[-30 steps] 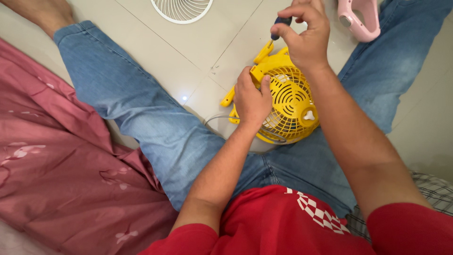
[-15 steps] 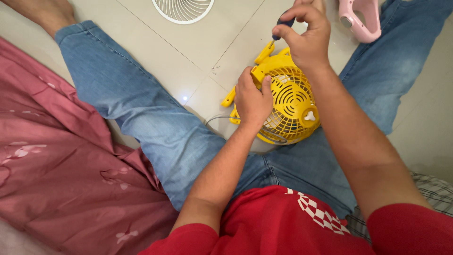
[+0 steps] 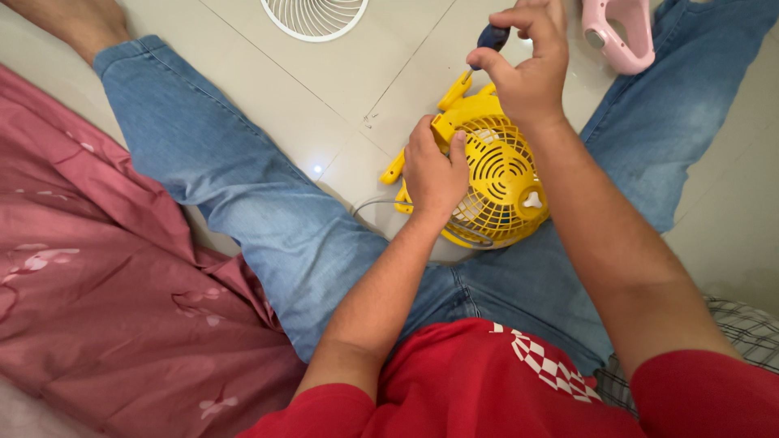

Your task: The person lies on the floor and services a small yellow desk fan, using a screwdriver to unscrew the rear housing and manipulate the fan's base and power cord, then reassembles the housing and works on the base components.

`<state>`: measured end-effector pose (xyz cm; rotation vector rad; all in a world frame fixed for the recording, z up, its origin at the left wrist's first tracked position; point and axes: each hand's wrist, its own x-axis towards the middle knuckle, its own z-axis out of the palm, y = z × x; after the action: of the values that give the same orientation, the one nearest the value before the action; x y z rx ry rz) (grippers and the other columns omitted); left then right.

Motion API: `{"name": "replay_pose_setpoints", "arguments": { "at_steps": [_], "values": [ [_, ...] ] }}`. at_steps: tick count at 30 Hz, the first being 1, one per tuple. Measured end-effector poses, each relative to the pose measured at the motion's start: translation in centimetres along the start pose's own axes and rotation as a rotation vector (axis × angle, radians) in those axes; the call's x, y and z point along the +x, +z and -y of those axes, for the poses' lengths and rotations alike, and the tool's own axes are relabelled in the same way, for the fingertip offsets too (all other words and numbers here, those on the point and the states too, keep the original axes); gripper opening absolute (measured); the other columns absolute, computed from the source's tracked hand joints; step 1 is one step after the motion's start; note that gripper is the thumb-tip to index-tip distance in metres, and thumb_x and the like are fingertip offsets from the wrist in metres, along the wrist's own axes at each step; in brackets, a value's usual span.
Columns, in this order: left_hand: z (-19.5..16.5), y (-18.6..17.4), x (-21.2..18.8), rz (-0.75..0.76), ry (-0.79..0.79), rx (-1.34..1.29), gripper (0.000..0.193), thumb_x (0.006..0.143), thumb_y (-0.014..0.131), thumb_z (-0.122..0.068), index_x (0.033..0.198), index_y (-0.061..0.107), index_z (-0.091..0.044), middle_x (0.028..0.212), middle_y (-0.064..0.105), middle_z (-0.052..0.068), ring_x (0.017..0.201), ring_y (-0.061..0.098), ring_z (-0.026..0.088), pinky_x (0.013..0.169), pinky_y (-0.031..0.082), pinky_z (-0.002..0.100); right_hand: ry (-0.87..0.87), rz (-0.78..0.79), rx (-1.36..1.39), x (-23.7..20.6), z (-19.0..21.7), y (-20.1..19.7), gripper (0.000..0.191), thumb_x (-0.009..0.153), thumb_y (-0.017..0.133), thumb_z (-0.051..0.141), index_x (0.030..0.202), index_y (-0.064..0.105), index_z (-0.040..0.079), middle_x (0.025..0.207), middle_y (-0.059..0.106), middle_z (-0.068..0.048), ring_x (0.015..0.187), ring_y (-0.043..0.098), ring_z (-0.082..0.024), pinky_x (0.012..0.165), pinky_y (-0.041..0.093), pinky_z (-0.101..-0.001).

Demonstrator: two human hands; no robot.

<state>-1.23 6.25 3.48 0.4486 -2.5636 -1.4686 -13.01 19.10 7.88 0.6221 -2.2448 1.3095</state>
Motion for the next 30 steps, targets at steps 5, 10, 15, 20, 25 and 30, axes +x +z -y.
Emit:
{"name": "replay_pose_setpoints", "arguments": {
  "at_steps": [5,10,15,20,25,30],
  "values": [
    [-0.1,-0.1,0.0,0.000,0.006,-0.002,0.054,0.095,0.068,-0.030,0.137,0.051,-0.002,0.130,0.063,0.020,0.119,0.058,0.041,0.099,0.046,0.050,-0.010,0.079,-0.004,0.3,0.1,-0.5,0.021,0.096,0.079,-0.007,0.112,0.068,0.002,0.115,0.069,-0.008,0.110,0.063,-0.024,0.099,0.051,-0.0345],
    [-0.1,-0.1,-0.1,-0.007,0.016,-0.004,0.053,0.095,0.068,-0.030,0.137,0.051,-0.003,0.129,0.064,0.019,0.119,0.058,0.041,0.099,0.047,0.050,0.004,0.151,0.034,0.3,1.0,-1.3,0.025,0.100,0.065,-0.015,0.119,0.068,0.001,0.129,0.072,-0.011,0.109,0.063,-0.023,0.094,0.051,-0.0313],
    [0.3,-0.1,-0.2,-0.009,0.017,-0.009,0.052,0.095,0.068,-0.031,0.136,0.052,-0.002,0.128,0.064,0.020,0.119,0.059,0.041,0.100,0.047,0.050,0.040,-0.066,0.114,-1.0,-0.7,-4.0,0.021,0.115,0.055,-0.014,0.128,0.061,0.001,0.111,0.063,-0.007,0.093,0.062,-0.014,0.081,0.052,-0.0277],
    [0.8,0.3,0.0,-0.027,0.035,-0.044,0.056,0.093,0.071,-0.032,0.136,0.052,-0.002,0.127,0.064,0.020,0.118,0.059,0.040,0.100,0.047,0.049,0.346,-0.302,0.330,-4.1,-5.9,-8.6,0.029,0.117,0.051,-0.013,0.141,0.056,0.001,0.128,0.064,-0.009,0.096,0.066,-0.015,0.082,0.063,-0.0307],
    [3.8,0.3,-2.4,-0.124,0.027,-0.125,0.057,0.095,0.072,-0.032,0.137,0.050,0.000,0.131,0.060,0.023,0.125,0.055,0.040,0.109,0.041,0.048,0.835,-0.363,0.366,-10.8,-10.7,-9.7,0.038,0.102,0.049,-0.012,0.136,0.060,0.001,0.124,0.061,-0.011,0.085,0.067,-0.016,0.079,0.067,-0.0322],
    [8.5,0.4,-6.1,-0.305,-0.157,0.037,0.065,0.091,0.078,-0.031,0.135,0.045,0.004,0.130,0.054,0.026,0.123,0.049,0.041,0.106,0.038,0.050,0.977,-0.349,0.305,-14.2,-12.3,-8.4,0.037,0.100,0.050,-0.011,0.132,0.061,0.003,0.121,0.062,-0.012,0.082,0.066,-0.014,0.073,0.065,-0.0290]
  ]
}}
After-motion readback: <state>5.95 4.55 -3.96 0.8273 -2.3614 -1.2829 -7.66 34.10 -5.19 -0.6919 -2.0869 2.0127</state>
